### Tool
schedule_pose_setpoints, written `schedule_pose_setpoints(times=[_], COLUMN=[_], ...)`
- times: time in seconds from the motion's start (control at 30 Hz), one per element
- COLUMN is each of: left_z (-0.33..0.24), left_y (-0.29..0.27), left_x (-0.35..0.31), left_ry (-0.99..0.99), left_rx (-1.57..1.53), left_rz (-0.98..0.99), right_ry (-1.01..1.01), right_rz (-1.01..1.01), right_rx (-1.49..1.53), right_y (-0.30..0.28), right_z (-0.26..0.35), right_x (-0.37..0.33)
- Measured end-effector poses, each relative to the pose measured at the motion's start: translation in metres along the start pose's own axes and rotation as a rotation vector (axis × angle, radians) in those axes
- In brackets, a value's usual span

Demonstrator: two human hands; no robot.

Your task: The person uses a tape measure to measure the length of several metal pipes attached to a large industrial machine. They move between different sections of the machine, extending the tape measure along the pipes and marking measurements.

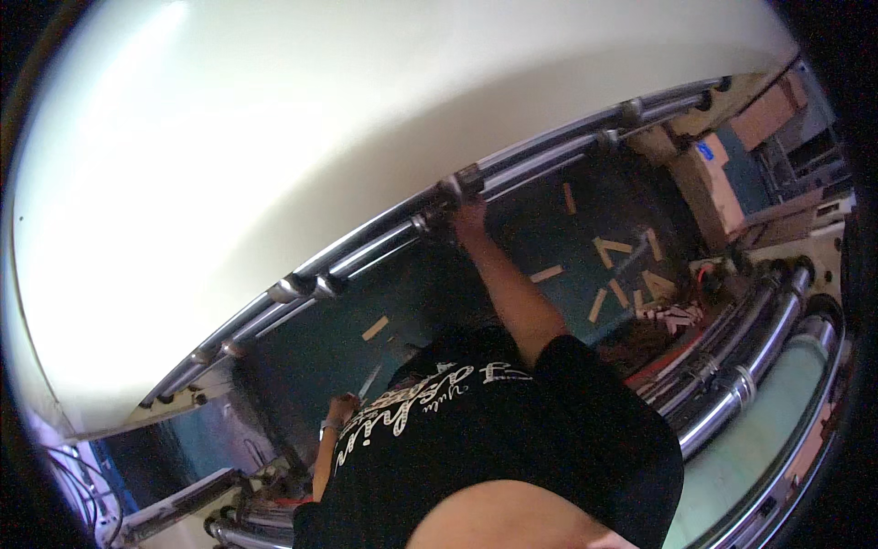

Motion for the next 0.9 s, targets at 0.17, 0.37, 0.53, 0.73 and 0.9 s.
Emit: schedule_pose_setpoints(times=[0.17,0.37,0.53,0.73,0.9], left_z=[-0.036,-0.01,-0.027,-0.046,-0.026], left_y=[-0.021,-0.041,-0.036,-0.024,-0.026], left_x=[-0.012,-0.023,-0.03,-0.022,-0.002], left_ry=[-0.062,-0.067,0.122,0.263,0.112], left_rx=[-0.143,-0.038,0.049,-0.084,-0.023], left_rz=[-0.021,-0.145,-0.127,-0.124,-0.222], right_ry=[-0.112,-0.168,0.36,0.258,0.086], right_rz=[0.122,0.382,0.2,0.22,0.417], right_rx=[0.091,-0.028,0.465,0.286,-0.044], right_y=[-0.027,-0.031,-0.034,-0.01,0.03], right_z=[0.039,0.035,0.063,0.138,0.139], right_x=[0.003,-0.005,-0.04,-0.039,-0.037])
Point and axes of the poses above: each hand's wrist, its own x-axis towards the middle knuckle, its own y-axis out of the palm, z = x × y, the point moved 4 cm from there along x, towards the middle knuckle, and after that the axes turned 9 degrees about -y, right-handed, at the moved point
